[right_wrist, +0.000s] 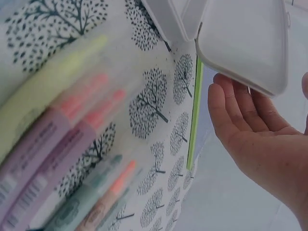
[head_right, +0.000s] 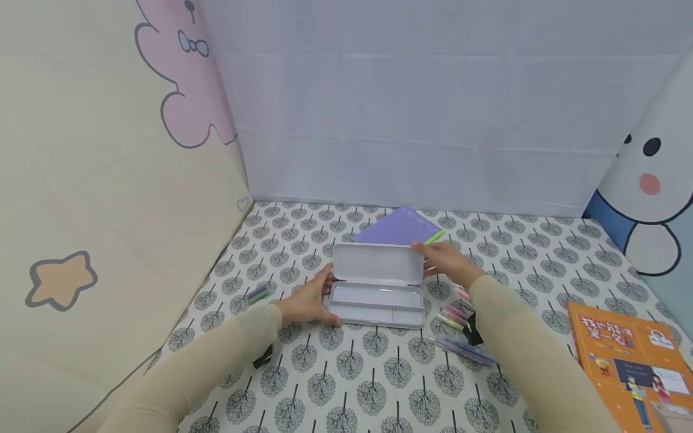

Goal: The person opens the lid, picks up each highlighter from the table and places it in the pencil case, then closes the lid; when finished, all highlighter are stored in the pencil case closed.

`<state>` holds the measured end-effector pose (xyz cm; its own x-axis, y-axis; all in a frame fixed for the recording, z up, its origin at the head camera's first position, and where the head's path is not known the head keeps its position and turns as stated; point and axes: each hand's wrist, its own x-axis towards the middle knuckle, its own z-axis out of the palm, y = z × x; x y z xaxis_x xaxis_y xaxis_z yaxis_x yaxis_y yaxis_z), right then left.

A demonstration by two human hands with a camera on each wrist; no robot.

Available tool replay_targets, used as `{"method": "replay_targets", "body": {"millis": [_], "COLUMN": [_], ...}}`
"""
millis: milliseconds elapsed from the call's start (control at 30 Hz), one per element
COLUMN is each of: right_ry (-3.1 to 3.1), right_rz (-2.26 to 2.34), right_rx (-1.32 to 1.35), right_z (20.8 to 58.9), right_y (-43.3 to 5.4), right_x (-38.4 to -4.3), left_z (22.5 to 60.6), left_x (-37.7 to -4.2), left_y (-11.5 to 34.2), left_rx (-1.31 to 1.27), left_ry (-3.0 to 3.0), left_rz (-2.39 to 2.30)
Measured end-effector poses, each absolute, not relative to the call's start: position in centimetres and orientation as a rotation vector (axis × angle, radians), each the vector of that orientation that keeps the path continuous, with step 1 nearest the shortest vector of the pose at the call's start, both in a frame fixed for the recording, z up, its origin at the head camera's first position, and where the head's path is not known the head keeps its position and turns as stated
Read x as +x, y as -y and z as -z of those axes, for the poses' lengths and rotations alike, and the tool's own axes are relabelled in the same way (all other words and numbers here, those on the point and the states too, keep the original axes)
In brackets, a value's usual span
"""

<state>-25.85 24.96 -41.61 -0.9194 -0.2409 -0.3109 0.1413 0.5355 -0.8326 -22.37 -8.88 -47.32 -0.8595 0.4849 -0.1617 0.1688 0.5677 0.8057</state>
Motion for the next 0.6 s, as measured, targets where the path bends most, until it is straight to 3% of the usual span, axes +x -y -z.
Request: {"method": "replay_targets", "body": {"millis": [600], "right_ry": [-2.309], "right_rz": [1.436], "right_rx": [-0.349], "right_z": [40.2], "right_y": [-30.8], "right_x": [-22.8], "left_z": [47.6], "left_x": [-22.7], "left_y": [9.0], "left_rx": [0.571], "left_ry": [-2.384], "left_rz": [-1.283]}}
